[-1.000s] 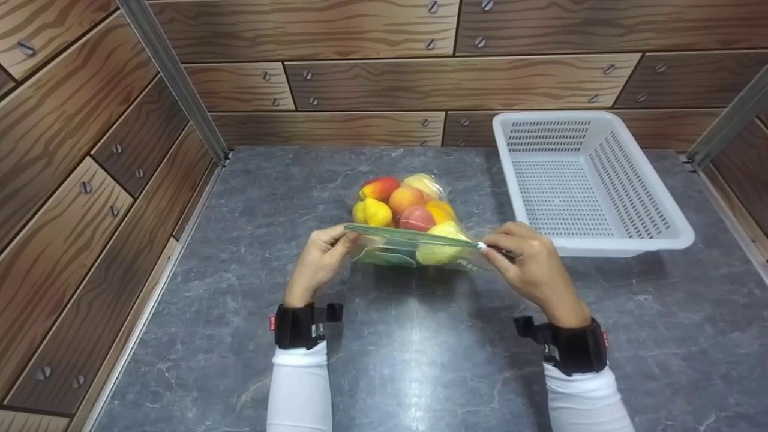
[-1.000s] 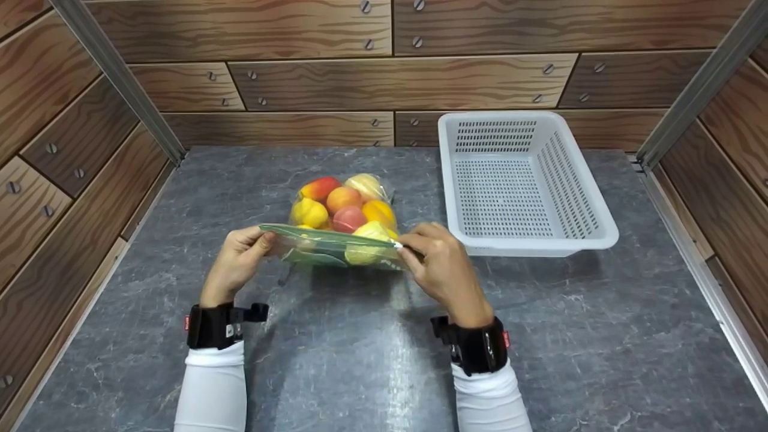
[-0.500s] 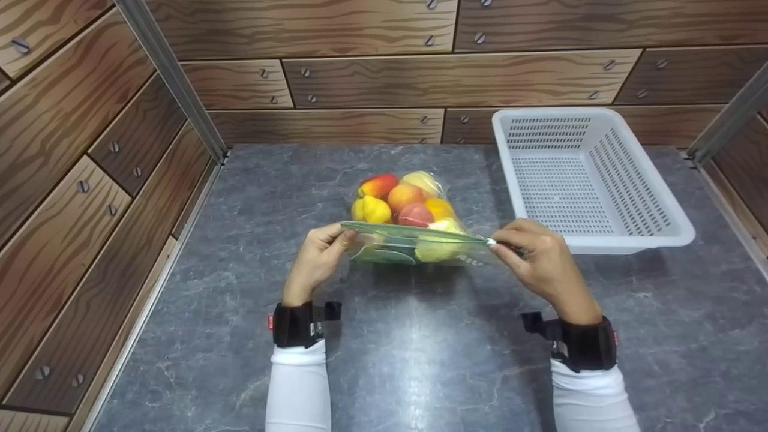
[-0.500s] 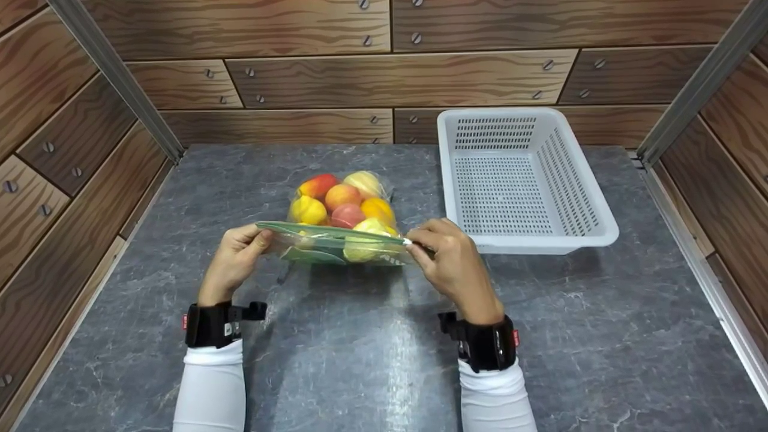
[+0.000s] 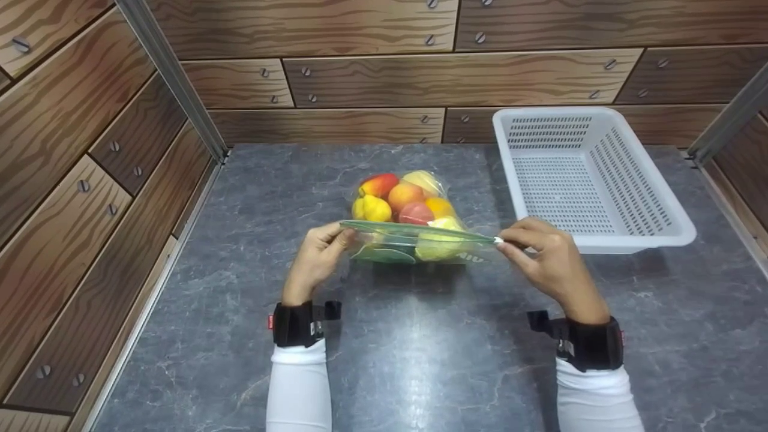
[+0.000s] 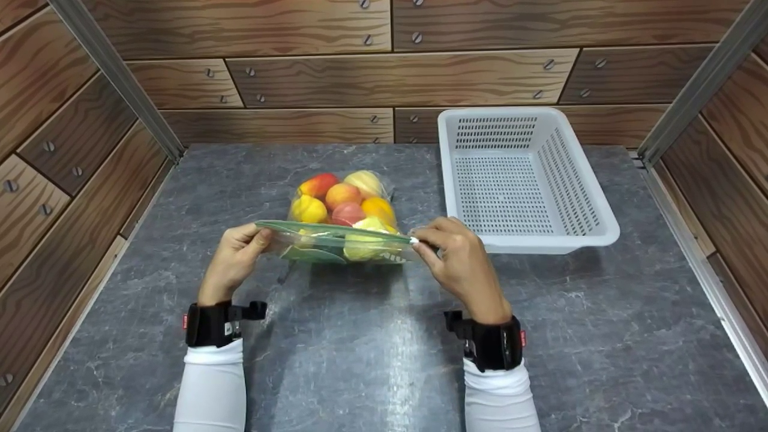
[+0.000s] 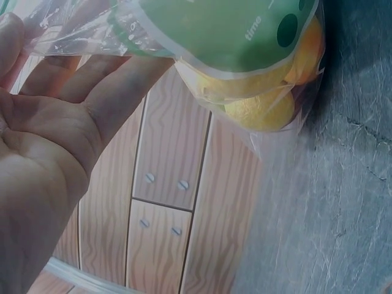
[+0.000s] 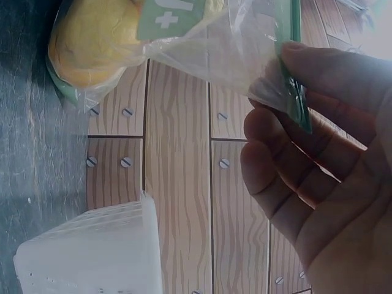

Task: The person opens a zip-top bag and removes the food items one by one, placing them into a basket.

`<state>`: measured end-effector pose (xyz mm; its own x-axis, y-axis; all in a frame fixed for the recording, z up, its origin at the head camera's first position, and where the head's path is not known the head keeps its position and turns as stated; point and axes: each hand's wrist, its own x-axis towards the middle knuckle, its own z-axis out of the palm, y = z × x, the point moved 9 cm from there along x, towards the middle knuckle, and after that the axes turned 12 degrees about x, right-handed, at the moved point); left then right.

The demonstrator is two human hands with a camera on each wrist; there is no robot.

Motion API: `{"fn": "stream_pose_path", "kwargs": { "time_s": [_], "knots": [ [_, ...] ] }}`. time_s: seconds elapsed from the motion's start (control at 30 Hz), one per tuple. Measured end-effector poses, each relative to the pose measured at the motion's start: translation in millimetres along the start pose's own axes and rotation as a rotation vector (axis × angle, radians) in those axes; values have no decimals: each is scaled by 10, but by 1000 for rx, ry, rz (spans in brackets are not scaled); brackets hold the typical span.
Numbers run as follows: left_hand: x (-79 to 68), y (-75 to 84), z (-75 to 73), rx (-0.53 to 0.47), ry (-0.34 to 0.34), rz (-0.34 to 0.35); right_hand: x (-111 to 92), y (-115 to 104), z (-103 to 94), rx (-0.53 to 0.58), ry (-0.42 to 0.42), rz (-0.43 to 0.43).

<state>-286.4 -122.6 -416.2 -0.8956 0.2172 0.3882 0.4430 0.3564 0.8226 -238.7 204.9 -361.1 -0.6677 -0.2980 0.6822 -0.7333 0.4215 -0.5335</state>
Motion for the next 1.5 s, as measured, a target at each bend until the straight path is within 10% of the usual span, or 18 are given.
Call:
{"fn": "stream_pose_path", "kwargs": {
  "time_s": [1.5],
  "knots": [
    [29,-37,62,-28,-42,-9,-61,184,-69,-47,-65,97]
  ]
}}
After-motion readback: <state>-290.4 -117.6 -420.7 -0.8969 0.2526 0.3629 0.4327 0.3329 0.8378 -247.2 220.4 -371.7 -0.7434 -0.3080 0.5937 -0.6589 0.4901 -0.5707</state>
